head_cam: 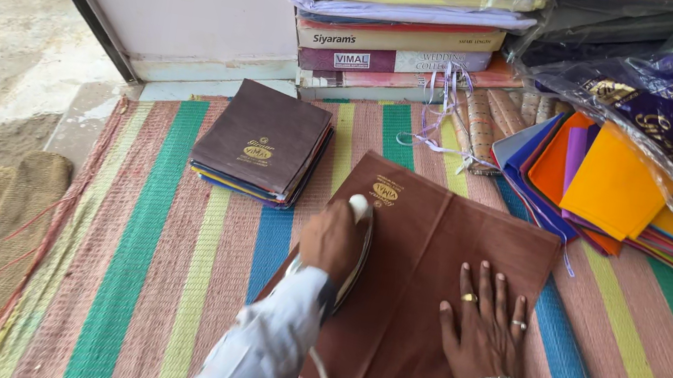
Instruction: The person uses a hot iron to press a brown paper cover flat on a striped mat. They fold the cover, iron the creases, flip it over, and iron the other side before stacking it with other finished covers.
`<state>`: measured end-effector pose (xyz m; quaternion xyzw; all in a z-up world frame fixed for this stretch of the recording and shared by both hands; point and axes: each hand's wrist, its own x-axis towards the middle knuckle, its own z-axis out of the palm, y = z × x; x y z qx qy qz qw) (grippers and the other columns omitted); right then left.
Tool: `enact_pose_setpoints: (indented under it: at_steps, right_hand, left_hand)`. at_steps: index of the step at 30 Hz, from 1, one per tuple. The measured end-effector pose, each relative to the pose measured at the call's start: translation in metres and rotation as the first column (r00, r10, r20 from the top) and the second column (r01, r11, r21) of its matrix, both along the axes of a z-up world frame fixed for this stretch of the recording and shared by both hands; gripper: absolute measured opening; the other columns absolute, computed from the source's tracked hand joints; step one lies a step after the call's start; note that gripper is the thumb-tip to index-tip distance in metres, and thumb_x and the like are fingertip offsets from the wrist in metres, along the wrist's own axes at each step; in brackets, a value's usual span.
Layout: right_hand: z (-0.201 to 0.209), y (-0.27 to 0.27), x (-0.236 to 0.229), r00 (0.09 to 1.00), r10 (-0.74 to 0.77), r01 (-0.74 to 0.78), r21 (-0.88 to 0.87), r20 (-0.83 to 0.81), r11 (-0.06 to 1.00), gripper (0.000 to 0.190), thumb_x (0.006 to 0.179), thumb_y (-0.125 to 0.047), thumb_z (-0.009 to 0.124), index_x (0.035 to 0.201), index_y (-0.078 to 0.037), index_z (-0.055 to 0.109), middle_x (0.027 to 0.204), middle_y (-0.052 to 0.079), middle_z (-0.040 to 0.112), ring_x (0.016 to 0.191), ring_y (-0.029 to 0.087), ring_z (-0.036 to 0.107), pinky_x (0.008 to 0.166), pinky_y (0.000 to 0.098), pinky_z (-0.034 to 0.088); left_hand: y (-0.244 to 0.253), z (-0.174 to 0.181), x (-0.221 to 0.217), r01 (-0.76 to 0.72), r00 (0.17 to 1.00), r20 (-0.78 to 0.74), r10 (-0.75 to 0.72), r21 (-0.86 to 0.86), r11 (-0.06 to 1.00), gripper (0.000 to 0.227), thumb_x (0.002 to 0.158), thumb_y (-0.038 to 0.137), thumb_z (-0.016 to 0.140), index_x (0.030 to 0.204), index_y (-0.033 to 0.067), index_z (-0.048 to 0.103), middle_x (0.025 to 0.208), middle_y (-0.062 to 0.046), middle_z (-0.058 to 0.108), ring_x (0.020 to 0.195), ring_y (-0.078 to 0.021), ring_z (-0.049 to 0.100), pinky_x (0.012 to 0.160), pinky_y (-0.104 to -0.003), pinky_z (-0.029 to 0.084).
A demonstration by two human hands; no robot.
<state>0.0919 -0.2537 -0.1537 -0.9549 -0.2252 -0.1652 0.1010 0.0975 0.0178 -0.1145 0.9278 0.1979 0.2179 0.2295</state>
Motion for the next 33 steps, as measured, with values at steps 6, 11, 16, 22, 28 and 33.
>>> enact_pose_setpoints:
  at_steps: [6,11,16,22,28,33]
  right_hand:
    - [0.001,0.003,-0.001,1.0,0.019,-0.019,0.019,-0.001,1.0,0.072,0.094,-0.046,0.041,0.158,-0.017,0.028,0.165,0.012,0.024,0.152,0.032,0.019,0.122,0.0558,0.005]
    - [0.003,0.001,-0.001,1.0,0.005,-0.005,0.001,-0.017,1.0,0.071,0.094,-0.047,0.042,0.158,-0.018,0.028,0.165,0.011,0.024,0.152,0.031,0.02,0.122,0.0552,0.005]
    - [0.001,0.001,-0.001,1.0,-0.016,0.016,-0.022,-0.008,1.0,0.071,0.095,-0.048,0.043,0.158,-0.019,0.03,0.167,0.01,0.025,0.153,0.031,0.021,0.124,0.0555,0.007]
    - [0.002,0.002,0.001,0.999,-0.028,0.027,-0.03,-0.037,0.999,0.072,0.094,-0.049,0.045,0.158,-0.019,0.03,0.167,0.009,0.024,0.153,0.03,0.022,0.123,0.055,0.008]
    - [0.002,0.0,0.001,0.998,-0.031,0.028,-0.05,-0.057,0.998,0.073,0.094,-0.048,0.046,0.159,-0.019,0.03,0.167,0.009,0.025,0.153,0.03,0.022,0.124,0.0552,0.008]
    - [-0.001,-0.001,0.002,0.999,-0.022,0.02,-0.025,-0.048,0.999,0.074,0.094,-0.048,0.046,0.159,-0.019,0.029,0.167,0.01,0.025,0.153,0.03,0.022,0.124,0.0553,0.007]
  left_hand:
    - [0.023,0.009,0.11,-0.08,0.99,-0.12,0.072,-0.062,0.995,0.036,0.094,0.042,0.068,0.099,0.0068,0.073,0.095,-0.021,0.075,0.09,-0.0401,0.073,0.08,-0.051,0.056]
    - [0.036,0.011,0.119,-0.1,0.985,-0.143,0.092,-0.046,0.994,0.041,0.092,0.046,0.07,0.098,0.0055,0.073,0.097,-0.02,0.075,0.091,-0.0388,0.073,0.08,-0.05,0.057]
    - [0.041,0.012,0.021,-0.017,0.989,-0.146,0.011,-0.038,0.999,0.041,0.089,0.044,0.072,0.099,0.0042,0.068,0.095,-0.022,0.073,0.088,-0.0433,0.071,0.075,-0.054,0.055]
    - [0.01,0.037,-0.11,-0.055,0.988,-0.144,0.047,-0.055,0.997,0.04,0.093,0.043,0.068,0.095,0.0033,0.064,0.087,-0.025,0.072,0.08,-0.0466,0.069,0.073,-0.058,0.051]
    - [0.01,0.053,-0.103,-0.131,0.975,-0.19,0.112,-0.091,0.987,0.036,0.092,0.04,0.067,0.099,0.0043,0.066,0.093,-0.023,0.072,0.087,-0.0452,0.069,0.076,-0.056,0.052]
    - [0.034,0.053,-0.051,-0.13,0.981,-0.156,0.118,-0.072,0.989,0.037,0.091,0.04,0.069,0.098,0.0038,0.068,0.098,-0.023,0.072,0.092,-0.0448,0.068,0.079,-0.055,0.052]
